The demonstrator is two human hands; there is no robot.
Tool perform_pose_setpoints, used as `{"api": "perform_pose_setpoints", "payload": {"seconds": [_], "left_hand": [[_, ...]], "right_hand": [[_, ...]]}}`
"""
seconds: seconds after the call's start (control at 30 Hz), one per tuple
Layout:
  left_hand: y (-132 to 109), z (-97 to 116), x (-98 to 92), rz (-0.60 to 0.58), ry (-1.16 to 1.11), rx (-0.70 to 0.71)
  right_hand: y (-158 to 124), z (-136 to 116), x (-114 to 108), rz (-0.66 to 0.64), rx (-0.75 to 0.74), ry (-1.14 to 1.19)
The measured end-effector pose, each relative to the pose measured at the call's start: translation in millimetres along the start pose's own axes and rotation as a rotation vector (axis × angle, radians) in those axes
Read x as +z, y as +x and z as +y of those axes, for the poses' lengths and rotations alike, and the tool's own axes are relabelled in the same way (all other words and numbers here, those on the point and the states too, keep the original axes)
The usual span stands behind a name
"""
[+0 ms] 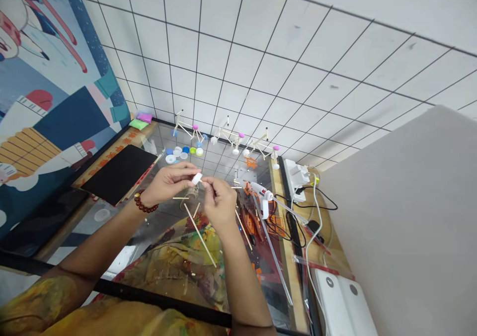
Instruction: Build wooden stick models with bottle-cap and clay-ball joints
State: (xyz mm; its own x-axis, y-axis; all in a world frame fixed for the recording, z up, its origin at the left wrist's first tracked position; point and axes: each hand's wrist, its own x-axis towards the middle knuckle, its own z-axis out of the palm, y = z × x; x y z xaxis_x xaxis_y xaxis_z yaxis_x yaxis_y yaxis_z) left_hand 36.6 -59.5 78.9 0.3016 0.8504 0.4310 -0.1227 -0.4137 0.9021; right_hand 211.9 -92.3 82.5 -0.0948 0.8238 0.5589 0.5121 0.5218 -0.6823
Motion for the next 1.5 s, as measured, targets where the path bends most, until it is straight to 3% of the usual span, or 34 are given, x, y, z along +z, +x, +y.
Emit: {"api": "perform_pose_setpoints", "payload": {"seconds": [0.1, 0.23, 0.3, 0.47, 0.53, 0.6, 0.7, 0.77, 0.83, 0.97, 1.07, 1.37, 1.5], "left_hand": [[-1.8, 7.8, 2.0, 0.018, 0.124, 0.108], [-4.5, 10.9, 7.3, 0.017, -0.033, 0.006], [-5.3, 12.3, 8.7, 0.038, -0.052, -0.022], [-5.9, 20.9, 6.5, 0.072, 0.192, 0.127], [-6.3, 22.6, 6.3, 0.076, 0.236, 0.148], [-6.8, 21.5, 7.8, 0.088, 0.187, 0.104], [-7.4, 16.3, 11.6, 0.093, 0.025, -0.026], [-7.4, 13.1, 13.3, 0.096, -0.028, -0.071], [-7.2, 11.4, 13.6, 0.103, -0.007, -0.05], [-6.8, 11.0, 11.0, 0.099, 0.07, 0.021], [-7.1, 11.3, 8.8, 0.062, 0.127, 0.056], [-7.6, 17.8, 12.3, 0.113, 0.177, 0.098], [-8.7, 18.4, 17.1, 0.178, 0.194, 0.053]], "right_hand": [[0.1, 3.1, -0.2, -0.024, 0.147, 0.238], [-1.2, 3.7, -1.9, 0.11, -0.088, 0.029], [-2.8, 5.7, 0.1, 0.148, -0.136, -0.023], [-5.4, 15.8, 10.4, 0.02, 0.18, 0.375], [-5.2, 16.5, 11.3, 0.007, 0.204, 0.437], [-4.8, 14.5, 9.6, 0.055, 0.091, 0.301], [-5.3, 10.3, 6.5, 0.182, -0.196, -0.034], [-6.2, 8.8, 6.4, 0.22, -0.286, -0.138], [-6.7, 8.4, 7.5, 0.196, -0.215, -0.078], [-5.2, 9.7, 8.2, 0.067, 0.102, 0.22], [-2.4, 10.3, 5.2, -0.009, 0.196, 0.292], [4.0, 4.5, -10.3, -0.052, -0.1, 0.023], [3.1, 5.6, -7.5, 0.059, -0.223, -0.018]]}}
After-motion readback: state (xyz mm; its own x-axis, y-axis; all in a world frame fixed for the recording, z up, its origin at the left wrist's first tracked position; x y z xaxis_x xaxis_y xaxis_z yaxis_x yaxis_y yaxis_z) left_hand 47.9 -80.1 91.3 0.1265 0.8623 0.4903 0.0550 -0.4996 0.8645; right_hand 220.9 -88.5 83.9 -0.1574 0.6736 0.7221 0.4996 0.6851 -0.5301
